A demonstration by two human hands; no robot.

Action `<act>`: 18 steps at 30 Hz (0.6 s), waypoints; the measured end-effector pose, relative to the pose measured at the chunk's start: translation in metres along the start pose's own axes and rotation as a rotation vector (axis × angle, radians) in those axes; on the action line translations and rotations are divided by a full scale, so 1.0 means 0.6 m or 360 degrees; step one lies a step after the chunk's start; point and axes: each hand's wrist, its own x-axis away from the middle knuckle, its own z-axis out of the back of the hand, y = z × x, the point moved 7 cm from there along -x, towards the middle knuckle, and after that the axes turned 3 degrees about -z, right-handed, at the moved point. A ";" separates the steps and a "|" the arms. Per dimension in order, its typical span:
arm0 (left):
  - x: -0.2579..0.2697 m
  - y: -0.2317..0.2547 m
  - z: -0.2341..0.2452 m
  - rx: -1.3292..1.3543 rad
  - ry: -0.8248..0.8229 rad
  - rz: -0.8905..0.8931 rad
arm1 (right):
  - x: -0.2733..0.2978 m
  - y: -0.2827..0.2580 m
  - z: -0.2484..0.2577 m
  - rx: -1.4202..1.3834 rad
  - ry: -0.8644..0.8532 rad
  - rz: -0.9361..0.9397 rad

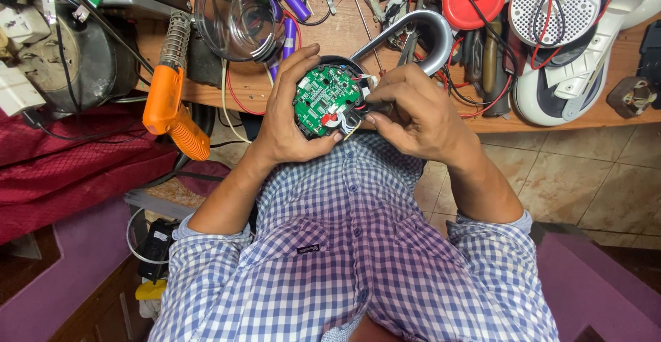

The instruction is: Repairing an electronic device by connecting a circuit board to batteries and assembling the housing

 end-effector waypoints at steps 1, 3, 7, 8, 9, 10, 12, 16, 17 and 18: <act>0.000 -0.002 0.001 -0.0002 0.0001 0.0001 | 0.001 -0.001 -0.001 -0.0002 -0.0001 0.0001; 0.000 -0.004 0.004 0.0030 0.0011 -0.0019 | 0.002 -0.002 -0.002 0.0035 0.0025 0.0003; 0.001 -0.004 0.002 0.0041 0.0009 -0.0018 | 0.012 0.002 -0.007 0.0045 0.0034 0.0075; 0.000 -0.003 0.003 0.0024 0.0026 -0.0023 | 0.017 0.003 -0.011 0.0138 0.0053 0.0178; -0.001 -0.001 0.004 0.0007 0.0043 -0.0027 | 0.023 0.004 -0.016 0.0230 0.0071 0.0281; 0.000 -0.001 0.002 0.0006 0.0042 -0.0029 | 0.026 0.006 -0.020 0.0231 0.0073 0.0282; 0.000 -0.002 0.003 -0.0024 0.0079 -0.0026 | 0.030 0.008 -0.025 0.0299 0.0144 0.0322; 0.008 -0.004 0.002 -0.0034 0.0104 -0.0028 | 0.035 -0.009 -0.030 0.0390 0.0168 0.0411; 0.009 -0.004 0.002 -0.0030 0.0112 -0.0026 | 0.034 -0.013 -0.029 0.0340 0.0169 0.0393; 0.010 -0.005 0.002 -0.0025 0.0118 -0.0027 | 0.034 -0.016 -0.029 0.0294 0.0172 0.0376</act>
